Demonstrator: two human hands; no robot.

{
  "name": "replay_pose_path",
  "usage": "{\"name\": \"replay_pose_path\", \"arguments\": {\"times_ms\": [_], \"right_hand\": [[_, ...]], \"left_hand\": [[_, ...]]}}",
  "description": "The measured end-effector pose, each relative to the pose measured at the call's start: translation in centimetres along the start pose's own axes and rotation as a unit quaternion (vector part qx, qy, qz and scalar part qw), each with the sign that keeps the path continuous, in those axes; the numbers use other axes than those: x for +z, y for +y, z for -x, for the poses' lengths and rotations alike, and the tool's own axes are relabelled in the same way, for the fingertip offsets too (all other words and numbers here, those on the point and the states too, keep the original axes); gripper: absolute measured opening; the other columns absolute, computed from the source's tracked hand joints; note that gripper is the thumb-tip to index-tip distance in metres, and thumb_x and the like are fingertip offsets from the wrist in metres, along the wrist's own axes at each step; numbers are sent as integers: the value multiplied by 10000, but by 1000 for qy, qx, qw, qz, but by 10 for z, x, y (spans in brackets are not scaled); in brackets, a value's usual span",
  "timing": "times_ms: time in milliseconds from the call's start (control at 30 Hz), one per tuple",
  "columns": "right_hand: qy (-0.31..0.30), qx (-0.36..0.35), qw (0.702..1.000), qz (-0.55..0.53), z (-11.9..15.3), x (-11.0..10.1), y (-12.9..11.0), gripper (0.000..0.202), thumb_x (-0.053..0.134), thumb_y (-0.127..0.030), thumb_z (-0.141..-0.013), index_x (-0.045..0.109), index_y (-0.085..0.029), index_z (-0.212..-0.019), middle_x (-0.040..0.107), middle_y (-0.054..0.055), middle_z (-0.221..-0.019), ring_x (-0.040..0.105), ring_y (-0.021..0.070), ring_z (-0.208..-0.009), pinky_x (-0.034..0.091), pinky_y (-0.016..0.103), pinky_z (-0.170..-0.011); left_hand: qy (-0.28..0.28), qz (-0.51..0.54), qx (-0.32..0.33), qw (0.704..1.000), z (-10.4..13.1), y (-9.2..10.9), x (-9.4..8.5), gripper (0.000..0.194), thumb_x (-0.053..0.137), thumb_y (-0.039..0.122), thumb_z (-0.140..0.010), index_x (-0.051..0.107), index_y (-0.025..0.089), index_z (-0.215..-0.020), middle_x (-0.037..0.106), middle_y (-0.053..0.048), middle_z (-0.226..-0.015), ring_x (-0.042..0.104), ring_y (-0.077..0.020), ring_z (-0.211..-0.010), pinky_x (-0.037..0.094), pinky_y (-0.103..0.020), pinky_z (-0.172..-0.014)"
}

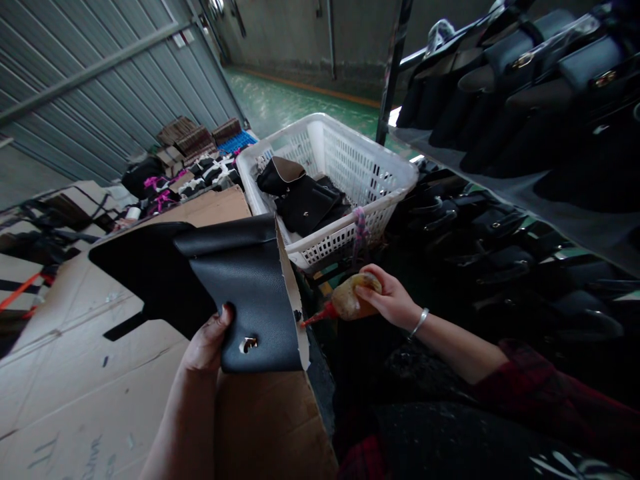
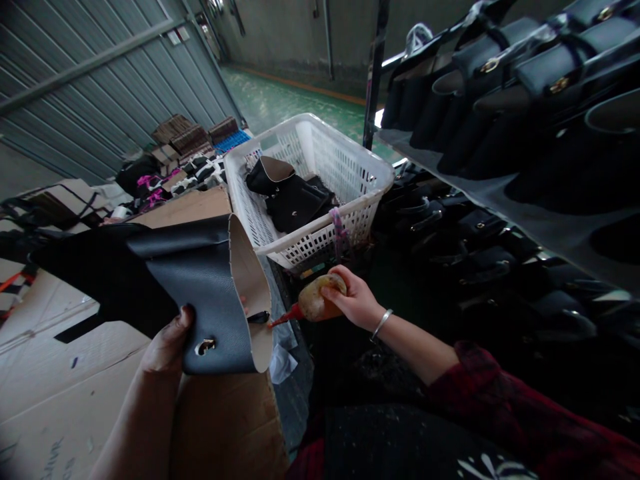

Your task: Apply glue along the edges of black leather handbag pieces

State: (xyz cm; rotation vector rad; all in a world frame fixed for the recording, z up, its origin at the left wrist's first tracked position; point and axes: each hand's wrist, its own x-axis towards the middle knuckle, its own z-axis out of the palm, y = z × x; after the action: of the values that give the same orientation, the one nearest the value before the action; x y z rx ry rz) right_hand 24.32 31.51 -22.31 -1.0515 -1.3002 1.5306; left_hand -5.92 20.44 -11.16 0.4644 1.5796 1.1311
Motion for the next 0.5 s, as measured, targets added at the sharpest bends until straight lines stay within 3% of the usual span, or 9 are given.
{"name": "replay_pose_path", "arguments": {"times_ms": [167,333,500], "right_hand": [[51,-35,998,32,-2,3,-2,281,718,-417,-672,569,-226,-816,568,-25,-694,513,149,-655,436,281,-628],[11,-38,998,45,-1,2,1,269,699,-406,-694,563,-223,-836,561,-26,-686,518,149,-648,438,276,-616],[51,-53,996,53,-4,2,4,262,680,-389,-710,545,-212,-847,562,-25,-710,509,138,-654,436,270,-627]], "left_hand": [[2,10,7,1000,0,1,2,675,881,565,-513,739,140,-1017,745,-102,-1070,584,-380,-1207,535,-378,-981],[6,-2,-7,1000,-1,1,3,695,887,580,-481,740,134,-994,752,-111,-1030,610,-386,-1168,546,-384,-965],[40,8,23,999,-3,0,6,720,901,588,-409,738,126,-936,753,-136,-983,655,-393,-1083,563,-413,-929]]}}
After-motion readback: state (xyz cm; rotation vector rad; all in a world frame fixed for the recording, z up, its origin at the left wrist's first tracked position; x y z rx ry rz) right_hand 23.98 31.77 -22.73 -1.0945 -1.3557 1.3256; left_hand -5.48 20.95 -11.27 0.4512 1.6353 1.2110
